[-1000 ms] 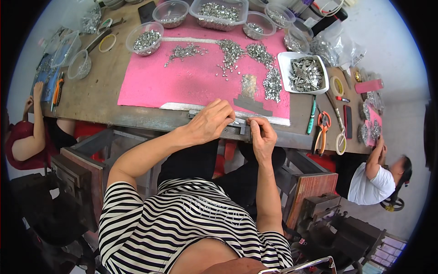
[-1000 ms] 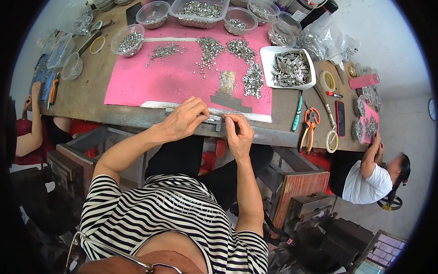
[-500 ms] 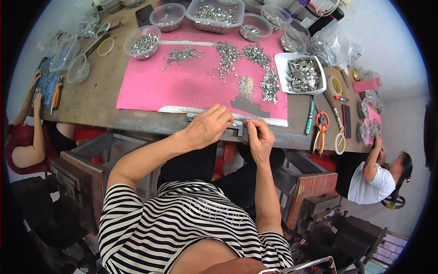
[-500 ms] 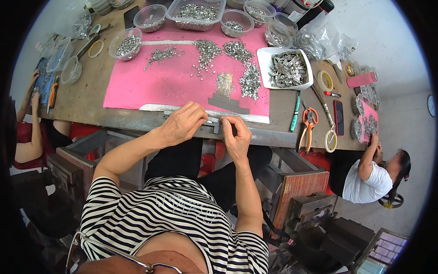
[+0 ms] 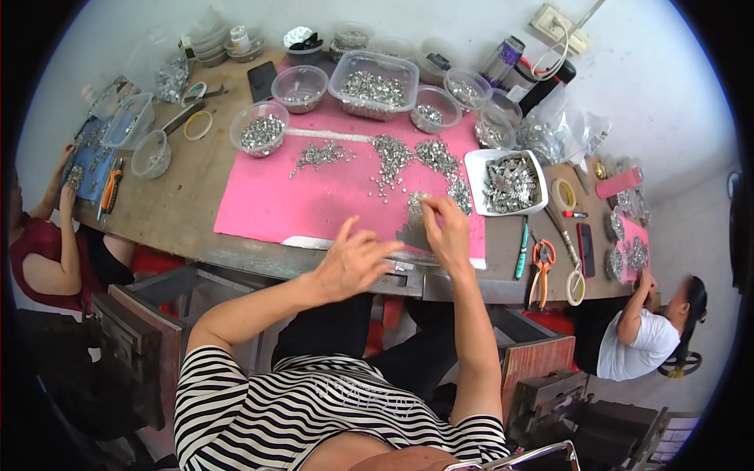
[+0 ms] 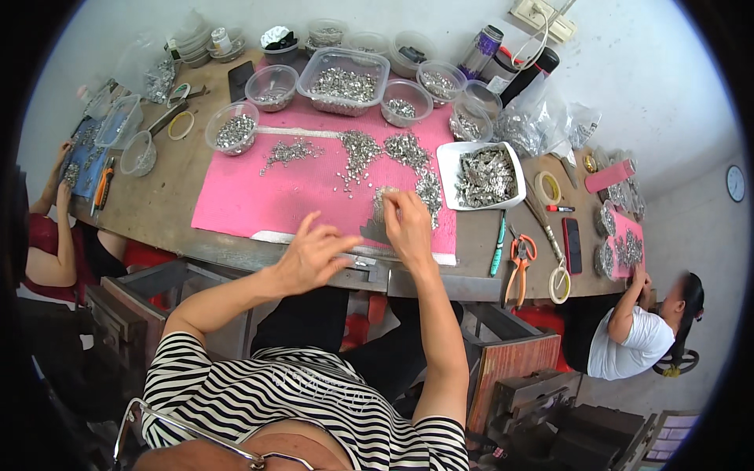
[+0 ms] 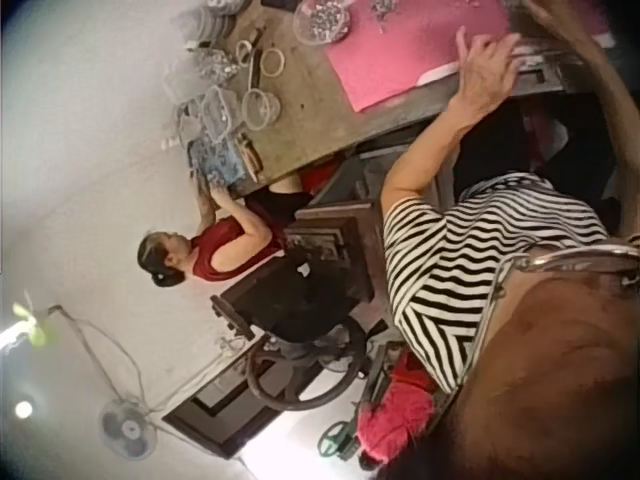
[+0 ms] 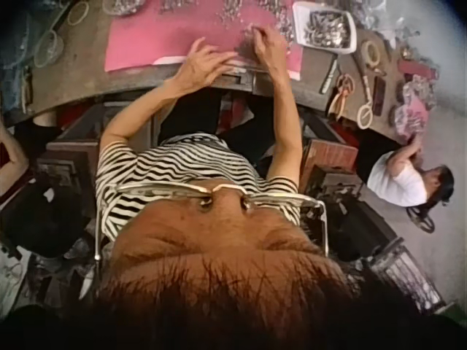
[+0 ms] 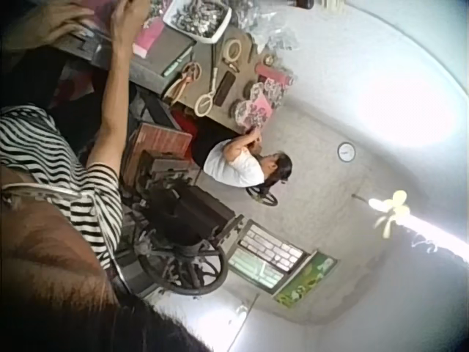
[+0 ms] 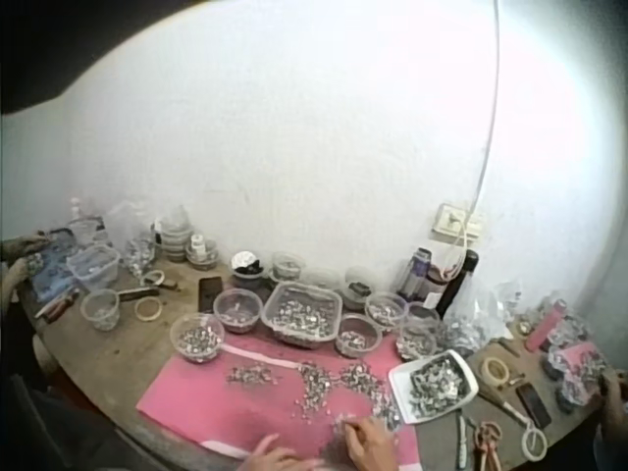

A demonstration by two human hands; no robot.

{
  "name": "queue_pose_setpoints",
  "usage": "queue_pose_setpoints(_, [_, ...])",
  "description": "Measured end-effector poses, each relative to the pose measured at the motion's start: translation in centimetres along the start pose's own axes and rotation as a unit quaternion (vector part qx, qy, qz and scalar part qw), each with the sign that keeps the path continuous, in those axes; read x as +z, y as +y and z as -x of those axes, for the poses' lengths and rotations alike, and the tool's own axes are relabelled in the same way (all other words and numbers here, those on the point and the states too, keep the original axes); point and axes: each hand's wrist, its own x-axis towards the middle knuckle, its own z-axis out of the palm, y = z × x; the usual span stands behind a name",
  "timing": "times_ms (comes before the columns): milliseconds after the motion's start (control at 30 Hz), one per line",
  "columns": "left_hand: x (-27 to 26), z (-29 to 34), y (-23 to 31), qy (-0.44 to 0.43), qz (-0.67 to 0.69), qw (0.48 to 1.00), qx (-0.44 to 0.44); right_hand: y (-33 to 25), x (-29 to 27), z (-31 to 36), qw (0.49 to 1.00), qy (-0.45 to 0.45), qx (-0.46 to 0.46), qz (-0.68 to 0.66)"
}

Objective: The person places small metal pieces into a metal bar by hand, brushes the surface with a toothbrush, inserts the metal bar into a press machine to compress it by turning the wheel, and sorts small metal pieces on the mat.

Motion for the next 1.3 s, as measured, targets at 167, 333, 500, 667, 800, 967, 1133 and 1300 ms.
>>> queue_pose_setpoints(167, [-0.4, -6.0, -8.5, 0.073, -0.058, 0.995, -0.044, 4.4, 4.6, -5.9, 0.997, -0.034, -0.025, 0.069])
queue_pose_setpoints(333, [1.3, -9.9, -14.6, 0.093, -0.101, 0.985, -0.102, 4.7, 7.2, -6.6, 0.975, -0.008, -0.094, 0.202])
queue_pose_setpoints(500, [2.0, -11.1, -15.1, 0.066, -0.155, 0.979, -0.118, 4.4, 6.4, -6.6, 0.961, -0.011, -0.144, 0.235])
queue_pose_setpoints(667, [2.7, -10.8, -15.8, 0.094, -0.143, 0.981, -0.091, 4.3, 5.7, -6.6, 0.969, -0.039, -0.114, 0.217])
queue_pose_setpoints(800, [2.2, -10.9, -16.1, 0.078, -0.125, 0.985, -0.088, 5.0, 4.8, -6.5, 0.982, -0.053, -0.079, 0.161])
queue_pose_setpoints(967, [3.2, -10.7, -16.9, 0.103, -0.153, 0.981, -0.052, 4.7, 5.9, -6.4, 0.983, -0.014, -0.066, 0.172])
queue_pose_setpoints(1133, [2.8, -10.8, -16.8, 0.113, -0.149, 0.982, -0.037, 4.4, 6.2, -6.4, 0.967, -0.021, -0.096, 0.235])
queue_pose_setpoints(1300, [2.2, -10.5, -16.6, 0.082, -0.116, 0.989, -0.051, 4.3, 6.3, -6.5, 0.970, -0.032, -0.073, 0.228])
